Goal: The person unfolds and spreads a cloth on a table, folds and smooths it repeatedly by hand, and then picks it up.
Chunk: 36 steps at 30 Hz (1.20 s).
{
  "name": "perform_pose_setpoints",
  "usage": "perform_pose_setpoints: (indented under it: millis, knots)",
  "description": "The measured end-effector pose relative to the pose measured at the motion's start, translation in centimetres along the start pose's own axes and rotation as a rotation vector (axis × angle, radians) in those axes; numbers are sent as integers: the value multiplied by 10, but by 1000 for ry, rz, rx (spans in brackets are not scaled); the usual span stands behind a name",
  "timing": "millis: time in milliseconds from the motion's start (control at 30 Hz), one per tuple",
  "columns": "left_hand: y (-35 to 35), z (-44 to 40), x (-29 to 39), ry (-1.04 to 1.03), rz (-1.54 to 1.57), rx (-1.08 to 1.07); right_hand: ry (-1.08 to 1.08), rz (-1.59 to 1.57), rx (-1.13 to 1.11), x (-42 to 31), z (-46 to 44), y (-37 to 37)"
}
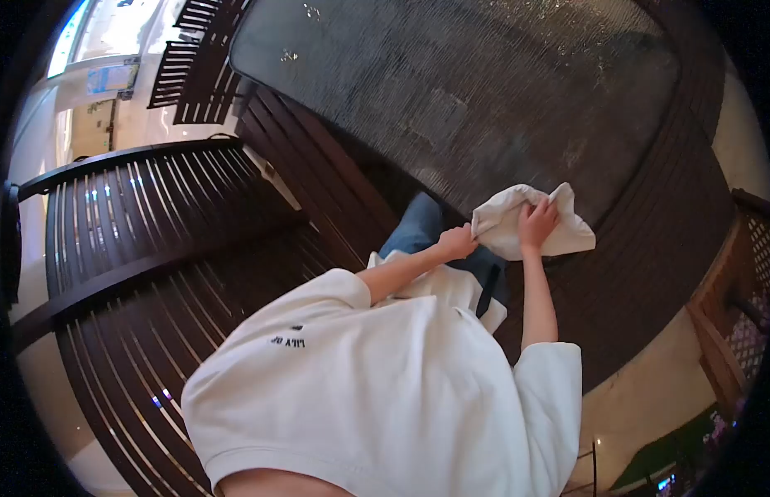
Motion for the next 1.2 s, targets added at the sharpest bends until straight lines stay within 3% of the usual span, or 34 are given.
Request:
perform_pose_setpoints:
  millis: [100,167,200,233,300,333,367,400,433,467,533,567,600,633,700,733,800,833,867,900,933,967,1000,1033,1100,1200]
  knots:
    - [1,-10,-7,-113,124,-33,-63,-20,-27,-3,-19,8]
    - [10,-25,-25,-519,-53,-220,-130,8,4,-11,-13,7]
    - [20,-33,-29,-628,-110,-254,-117,35,-8,-18,-16,7]
    - [32,-46,-31,-648,-83,-266,-190,47,-14,-24,-18,8]
    - [67,-77,-28,-627,-170,-618,-315,44,-29,-43,-22,7]
    - [75,-118,-34,-667,-114,-586,-346,34,-45,-51,-24,7]
    - [71,-137,-38,-699,-21,-571,-611,66,-200,-60,-26,-4]
    - [151,-123,-42,-597,-17,-411,-680,235,65,-51,-8,-40]
    - [190,-132,-54,-572,-100,-376,-809,146,6,-102,-34,-33]
    - [212,-146,-70,-560,-186,-387,-725,89,-260,-126,-43,-40]
    - [210,-200,-125,-630,-123,-373,-977,179,-25,-173,-57,-95]
    - [222,-225,-157,-582,-79,-420,-1093,115,-21,-197,-67,-118]
    - [236,-244,-193,-501,40,-309,-1237,-81,-25,-224,-80,-139]
    - [287,-242,-208,-324,128,-386,-1019,-221,-263,-247,-93,-144]
    - [347,-258,-252,11,569,-400,-775,-253,-359,-309,-127,-147]
    - [338,-322,-308,4,568,-267,-852,-236,-286,-335,-134,-112]
    - [375,-345,-355,-183,275,163,-432,-594,-564,-397,-162,-79]
    - [363,-405,-397,-631,-350,498,-348,-462,-736,-408,-167,-74]
    - [363,-434,-413,-584,-442,520,-402,-465,-671,-428,-160,-79]
    - [384,-398,-389,-81,213,181,-329,-378,-622,-434,-146,-87]
    - [382,-411,-387,-100,73,133,-323,-312,-629,-431,-137,-95]
    - [393,-386,-369,-32,124,132,-308,-252,-643,-430,-134,-105]
    - [397,-372,-359,-341,-14,322,-233,-176,-523,-430,-131,-110]
    - [398,-397,-360,-216,12,40,-152,-104,-405,-429,-127,-111]
    - [406,-385,-346,-113,107,214,-161,-112,-294,-425,-133,-108]
    - [425,-329,-299,-109,101,101,-116,-45,-366,-413,-138,-116]
Point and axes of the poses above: each hand's wrist, its own z-axis away from the middle knuckle, its own y-axis out of the back of the hand, x = y × z, the point moved 1 cm from there along -z, towards the middle knuckle, and after that the axes turned 11 degrees about y, right-handed, at the moved point
